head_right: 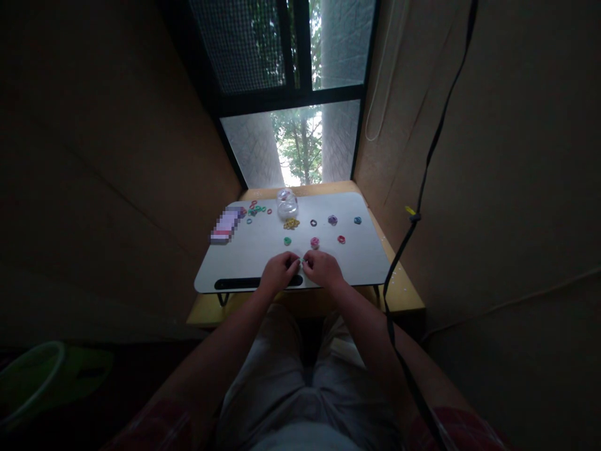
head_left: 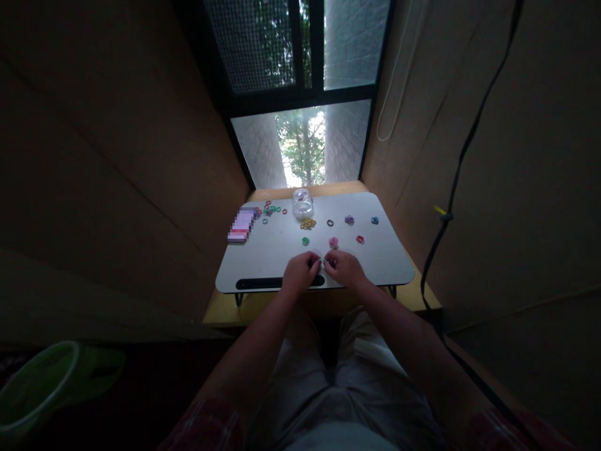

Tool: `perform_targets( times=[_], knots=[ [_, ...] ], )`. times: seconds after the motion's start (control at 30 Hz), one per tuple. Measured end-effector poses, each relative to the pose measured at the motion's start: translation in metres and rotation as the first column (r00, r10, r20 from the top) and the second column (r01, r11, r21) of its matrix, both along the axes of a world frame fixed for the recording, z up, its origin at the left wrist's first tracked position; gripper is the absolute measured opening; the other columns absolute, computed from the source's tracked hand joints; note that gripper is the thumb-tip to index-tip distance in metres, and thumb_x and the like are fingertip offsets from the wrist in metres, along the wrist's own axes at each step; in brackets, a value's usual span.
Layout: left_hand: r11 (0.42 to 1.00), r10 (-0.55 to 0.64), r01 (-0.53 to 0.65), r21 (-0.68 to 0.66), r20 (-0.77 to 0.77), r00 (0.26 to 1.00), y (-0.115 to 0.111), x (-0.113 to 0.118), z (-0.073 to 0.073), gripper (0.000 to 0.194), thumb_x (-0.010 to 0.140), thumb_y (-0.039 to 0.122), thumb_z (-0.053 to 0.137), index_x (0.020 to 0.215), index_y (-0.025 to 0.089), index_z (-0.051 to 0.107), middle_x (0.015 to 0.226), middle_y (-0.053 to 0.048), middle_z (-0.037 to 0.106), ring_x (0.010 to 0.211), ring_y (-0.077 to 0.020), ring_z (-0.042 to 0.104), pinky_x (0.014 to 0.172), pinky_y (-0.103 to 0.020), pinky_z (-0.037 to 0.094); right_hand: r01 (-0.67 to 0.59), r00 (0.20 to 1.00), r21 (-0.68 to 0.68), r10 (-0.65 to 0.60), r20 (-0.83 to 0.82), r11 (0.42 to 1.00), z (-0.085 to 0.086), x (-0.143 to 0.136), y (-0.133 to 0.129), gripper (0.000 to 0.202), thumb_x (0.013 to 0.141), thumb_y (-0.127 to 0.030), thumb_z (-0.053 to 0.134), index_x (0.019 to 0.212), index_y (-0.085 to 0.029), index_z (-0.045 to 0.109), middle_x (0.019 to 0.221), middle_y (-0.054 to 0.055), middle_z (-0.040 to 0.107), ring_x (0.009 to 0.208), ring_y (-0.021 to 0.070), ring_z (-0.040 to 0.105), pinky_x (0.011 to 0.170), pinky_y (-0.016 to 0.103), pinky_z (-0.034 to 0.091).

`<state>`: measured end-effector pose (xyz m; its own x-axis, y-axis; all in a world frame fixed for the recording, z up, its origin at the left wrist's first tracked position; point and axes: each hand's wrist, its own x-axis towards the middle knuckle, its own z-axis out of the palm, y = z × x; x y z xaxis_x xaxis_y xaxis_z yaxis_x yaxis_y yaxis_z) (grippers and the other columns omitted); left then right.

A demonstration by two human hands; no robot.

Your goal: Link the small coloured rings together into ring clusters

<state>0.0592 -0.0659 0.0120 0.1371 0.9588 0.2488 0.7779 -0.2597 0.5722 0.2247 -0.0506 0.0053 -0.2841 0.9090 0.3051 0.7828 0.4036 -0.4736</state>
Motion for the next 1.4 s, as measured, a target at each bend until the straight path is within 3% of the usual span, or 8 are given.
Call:
perform_targets(
  times=[1.1, 1.4],
  knots=[
    [1.0, 0.014, -0.014, -0.004, 0.027, 1.0, -0.0012, -0.0009, -0.0001, 0.011, 0.081, 0.029, 0.057, 0.082, 0.02, 0.063, 0.074, 0.0, 0.065, 0.067, -0.0125, 0.055, 0.065, -0.025, 0.038, 0.03, 0.999, 0.009, -0.03, -0.041, 1.0, -0.0022, -0.0022, -0.0001, 0.011, 0.081, -0.024, 0.055, 0.087, -0.023, 0.064, 0.075, 0.0, 0.066, 0.068, 0.0144, 0.058, 0.063, 0.023, 0.036],
    [1.0, 0.008, -0.008, 0.007, 0.009, 1.0, -0.0003, -0.0027, -0.0023, 0.011, 0.082, 0.029, 0.056, 0.084, 0.021, 0.063, 0.075, -0.001, 0.065, 0.068, -0.0128, 0.055, 0.066, -0.025, 0.039, 0.025, 0.998, 0.013, -0.024, -0.053, 1.0, -0.0063, -0.0015, 0.0018, 0.006, 0.08, -0.024, 0.056, 0.081, -0.023, 0.062, 0.074, 0.0, 0.065, 0.069, 0.0143, 0.057, 0.063, 0.023, 0.035]
  ],
)
